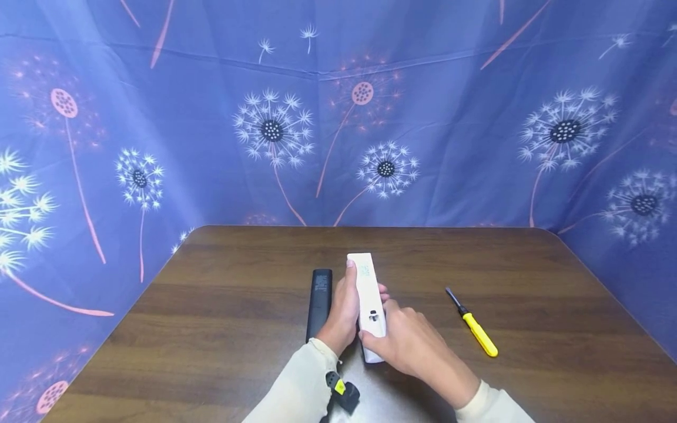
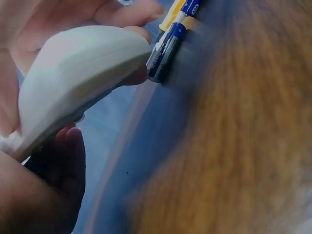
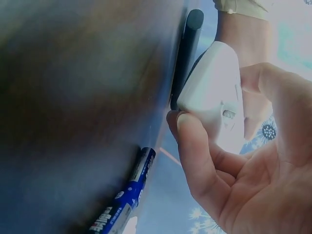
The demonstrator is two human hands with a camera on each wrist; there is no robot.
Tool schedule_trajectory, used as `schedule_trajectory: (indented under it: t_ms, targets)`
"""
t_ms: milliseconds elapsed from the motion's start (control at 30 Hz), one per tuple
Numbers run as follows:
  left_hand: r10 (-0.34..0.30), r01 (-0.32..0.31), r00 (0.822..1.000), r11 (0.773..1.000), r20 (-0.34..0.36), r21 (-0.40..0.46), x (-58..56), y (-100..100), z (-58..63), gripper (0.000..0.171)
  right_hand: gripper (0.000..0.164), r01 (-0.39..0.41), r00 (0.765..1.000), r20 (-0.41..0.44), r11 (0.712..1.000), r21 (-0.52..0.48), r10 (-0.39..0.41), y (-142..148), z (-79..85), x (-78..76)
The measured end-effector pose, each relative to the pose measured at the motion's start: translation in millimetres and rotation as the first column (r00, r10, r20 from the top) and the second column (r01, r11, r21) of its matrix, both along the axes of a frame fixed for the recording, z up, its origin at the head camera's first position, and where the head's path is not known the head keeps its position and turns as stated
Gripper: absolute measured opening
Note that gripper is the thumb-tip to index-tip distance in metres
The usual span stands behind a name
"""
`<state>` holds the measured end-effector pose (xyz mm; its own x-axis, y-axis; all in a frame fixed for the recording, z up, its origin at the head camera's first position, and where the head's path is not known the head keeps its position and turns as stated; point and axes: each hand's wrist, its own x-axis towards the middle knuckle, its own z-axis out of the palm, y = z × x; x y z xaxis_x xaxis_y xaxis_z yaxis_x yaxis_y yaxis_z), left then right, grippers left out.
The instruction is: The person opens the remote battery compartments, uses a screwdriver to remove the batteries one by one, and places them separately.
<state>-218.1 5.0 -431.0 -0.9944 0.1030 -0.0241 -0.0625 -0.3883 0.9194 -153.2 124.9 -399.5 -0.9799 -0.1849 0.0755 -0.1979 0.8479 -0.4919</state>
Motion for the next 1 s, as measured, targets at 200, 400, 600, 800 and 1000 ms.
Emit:
schedule_trajectory:
  t_ms: [200, 400, 600, 800, 1000]
  targets:
    - [0.278, -0.284, 0.958, 0.955, -0.075, -0.087, -3.3, -3, 5.3, 0.054, 0.047, 0.032, 0.999, 0.019, 0.999, 0.001, -0.032, 2, 3.2, -1.7]
    - [0.424, -0.434, 0.898, 0.897, -0.119, -0.085, -7.5, -13, 13.0, 0.050, 0.038, 0.066, 0.996, 0.055, 0.998, 0.020, -0.067, 2, 1.5, -4.7]
    - [0.444, -0.459, 0.883, 0.885, -0.150, -0.084, -7.0, -20, 19.1, 0.048, 0.035, 0.083, 0.990, 0.112, 0.996, 0.038, -0.086, 0, 0.5, -9.7]
    - [0.471, -0.486, 0.865, 0.873, -0.175, -0.050, -5.8, -27, 20.4, 0.043, 0.041, 0.090, 0.979, 0.179, 0.994, 0.069, -0.101, -2, 1.8, -11.2]
    - [0.492, -0.504, 0.854, 0.863, -0.168, -0.031, -6.4, -41, 22.0, 0.042, 0.040, 0.091, 0.978, 0.175, 0.988, 0.125, -0.113, -6, 2.3, -13.4]
